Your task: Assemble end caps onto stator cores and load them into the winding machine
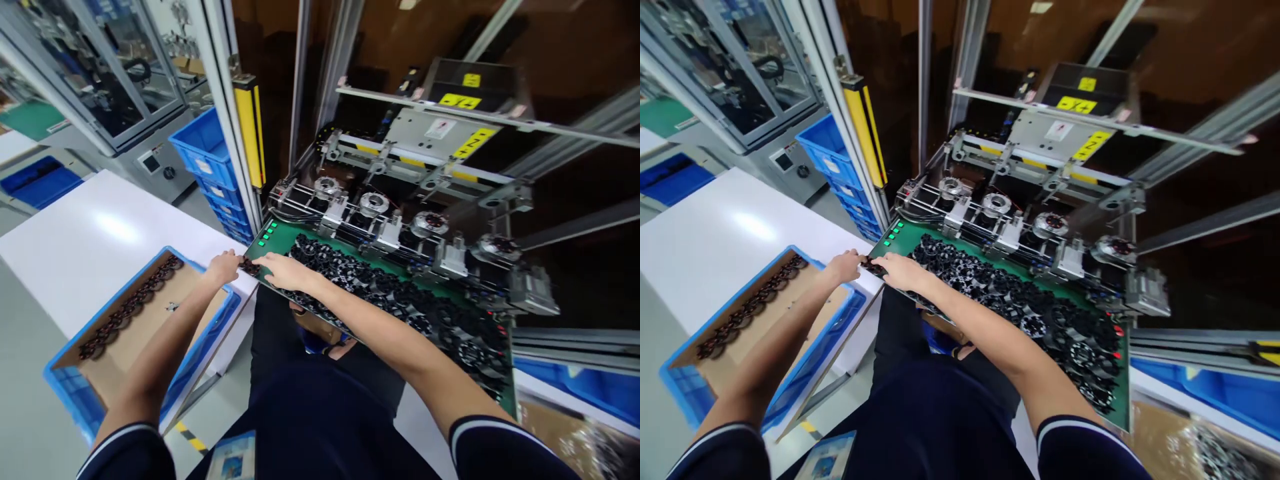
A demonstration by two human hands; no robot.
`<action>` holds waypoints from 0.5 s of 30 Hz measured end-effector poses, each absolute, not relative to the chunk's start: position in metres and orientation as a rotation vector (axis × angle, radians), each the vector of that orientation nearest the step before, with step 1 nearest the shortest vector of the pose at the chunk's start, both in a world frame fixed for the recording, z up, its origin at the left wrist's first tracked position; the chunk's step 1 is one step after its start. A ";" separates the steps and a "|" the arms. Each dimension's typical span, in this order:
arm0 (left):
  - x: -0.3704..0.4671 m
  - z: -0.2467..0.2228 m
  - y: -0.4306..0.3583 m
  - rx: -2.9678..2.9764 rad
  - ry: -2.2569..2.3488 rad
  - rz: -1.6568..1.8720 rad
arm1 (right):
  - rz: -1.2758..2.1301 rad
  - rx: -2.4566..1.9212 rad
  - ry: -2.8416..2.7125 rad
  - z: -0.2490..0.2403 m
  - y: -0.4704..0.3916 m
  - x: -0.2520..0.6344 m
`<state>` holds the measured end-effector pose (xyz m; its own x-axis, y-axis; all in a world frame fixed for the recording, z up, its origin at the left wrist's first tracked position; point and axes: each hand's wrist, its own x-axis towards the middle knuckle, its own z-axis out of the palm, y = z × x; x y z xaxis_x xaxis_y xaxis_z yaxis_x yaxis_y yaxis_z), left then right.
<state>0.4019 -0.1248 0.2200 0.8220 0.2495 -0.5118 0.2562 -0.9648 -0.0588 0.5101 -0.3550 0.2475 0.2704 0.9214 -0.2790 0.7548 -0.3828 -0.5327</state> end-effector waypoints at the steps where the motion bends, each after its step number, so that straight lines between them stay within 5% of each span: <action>1: 0.402 0.232 -0.131 2.988 0.372 -0.792 | 0.770 -2.204 -1.524 0.261 -0.384 0.521; 9: 0.506 0.311 -0.262 2.664 -0.398 -0.336 | 0.377 -2.788 -0.704 0.347 -0.678 0.657; 15: 0.676 0.310 -0.437 2.619 -0.523 -0.343 | 0.308 -3.127 -0.006 0.326 -0.801 0.740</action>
